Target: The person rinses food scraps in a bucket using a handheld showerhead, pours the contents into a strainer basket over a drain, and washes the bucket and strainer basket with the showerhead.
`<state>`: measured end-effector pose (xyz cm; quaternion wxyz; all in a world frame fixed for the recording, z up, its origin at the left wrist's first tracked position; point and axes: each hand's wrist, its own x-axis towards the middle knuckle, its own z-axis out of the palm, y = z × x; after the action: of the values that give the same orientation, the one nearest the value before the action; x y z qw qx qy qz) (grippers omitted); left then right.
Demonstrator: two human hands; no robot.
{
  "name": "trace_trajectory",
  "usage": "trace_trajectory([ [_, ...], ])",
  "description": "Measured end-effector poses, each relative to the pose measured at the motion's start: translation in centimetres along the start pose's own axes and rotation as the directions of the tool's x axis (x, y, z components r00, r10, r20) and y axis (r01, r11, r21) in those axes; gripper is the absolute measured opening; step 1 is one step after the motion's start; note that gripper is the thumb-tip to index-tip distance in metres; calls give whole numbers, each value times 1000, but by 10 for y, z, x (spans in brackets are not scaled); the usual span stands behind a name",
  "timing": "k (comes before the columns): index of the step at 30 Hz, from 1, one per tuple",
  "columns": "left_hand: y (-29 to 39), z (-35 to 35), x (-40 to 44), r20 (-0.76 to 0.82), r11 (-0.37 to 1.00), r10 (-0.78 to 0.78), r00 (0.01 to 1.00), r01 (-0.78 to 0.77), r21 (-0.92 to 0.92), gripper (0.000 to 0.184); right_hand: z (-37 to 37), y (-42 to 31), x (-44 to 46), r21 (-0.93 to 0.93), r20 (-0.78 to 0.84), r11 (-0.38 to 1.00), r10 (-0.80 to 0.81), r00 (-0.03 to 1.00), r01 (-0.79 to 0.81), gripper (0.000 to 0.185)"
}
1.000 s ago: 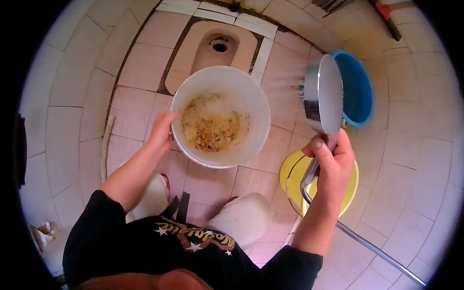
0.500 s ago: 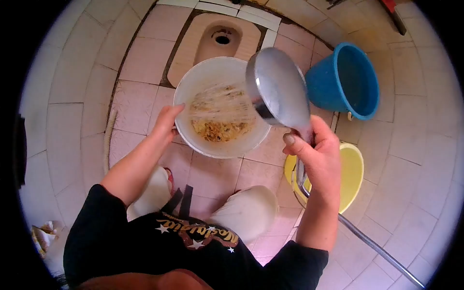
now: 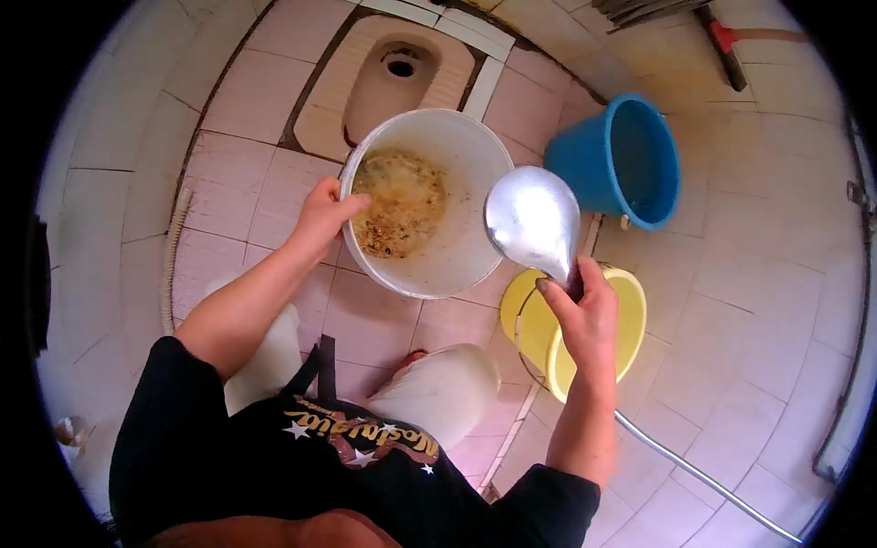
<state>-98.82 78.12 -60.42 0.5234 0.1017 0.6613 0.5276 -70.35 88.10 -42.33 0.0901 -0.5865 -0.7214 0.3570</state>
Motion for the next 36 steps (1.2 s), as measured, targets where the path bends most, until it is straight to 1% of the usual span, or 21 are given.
trace_trajectory([
  [1,2,2,-2,49,999,0,999,-2,39,32,0,-3,-3,-2,-41,1000,-13,999,13,25],
  [2,3,3,-3,97,997,-1,995,-7,77,32,1,-5,-5,-11,-43,1000,-14,999,13,25],
  [4,1,7,-6,120,999,13,993,-19,50,34,3,-4,-10,101,-121,995,-4,993,16,26],
  [5,0,9,-7,138,999,23,990,-28,31,37,4,-2,-11,97,-122,995,-6,993,18,26],
  [7,-2,9,-8,163,999,27,986,-31,20,37,4,2,-15,67,-211,993,-81,974,97,26],
  [8,-2,10,-9,187,999,30,982,-33,14,37,4,2,-16,60,-213,993,-82,974,97,26],
  [10,-5,13,-10,214,998,48,976,-53,17,38,3,2,-18,83,-269,984,-129,954,156,27],
  [13,-2,14,-12,255,997,62,965,-71,26,38,3,0,-17,105,-292,982,-122,949,159,27],
  [14,0,13,-13,270,997,59,961,-69,30,38,2,0,-17,104,-293,982,-124,948,160,27],
  [16,8,13,-17,271,998,48,961,-56,22,38,2,0,-15,83,-264,990,-86,961,112,27],
  [18,9,12,-16,270,999,38,962,-43,13,38,3,1,-15,72,-247,991,-94,964,116,27],
  [20,4,12,-10,276,996,86,957,-89,0,38,5,1,-13,62,-230,991,-102,968,119,27],
  [22,6,12,-9,277,996,86,957,-93,10,38,10,0,-12,65,-255,982,-157,954,178,29],
  [25,3,11,-3,281,994,94,955,-105,24,38,15,-12,-8,55,-271,977,-184,945,206,30],
  [26,2,10,-2,282,993,103,954,-115,25,38,17,-14,-6,54,-271,977,-184,945,206,30],
  [28,2,10,-1,278,993,106,955,-118,29,38,20,-19,-2,56,-265,960,-249,932,273,32],
  [29,2,10,-1,273,992,108,956,-122,33,39,23,-22,1,56,-264,960,-250,931,274,32],
  [31,6,12,2,278,995,87,956,-99,29,39,27,-28,13,92,-255,946,-279,926,310,32],
  [32,7,12,1,287,996,76,955,-85,19,39,27,-30,16,91,-254,946,-279,926,310,32],
  [34,8,12,1,273,996,60,960,-75,43,39,26,-34,20,2,-185,969,-244,952,249,31],
  [36,9,11,2,259,996,45,965,-65,69,38,28,-32,23,-16,-181,969,-244,953,245,31],
])
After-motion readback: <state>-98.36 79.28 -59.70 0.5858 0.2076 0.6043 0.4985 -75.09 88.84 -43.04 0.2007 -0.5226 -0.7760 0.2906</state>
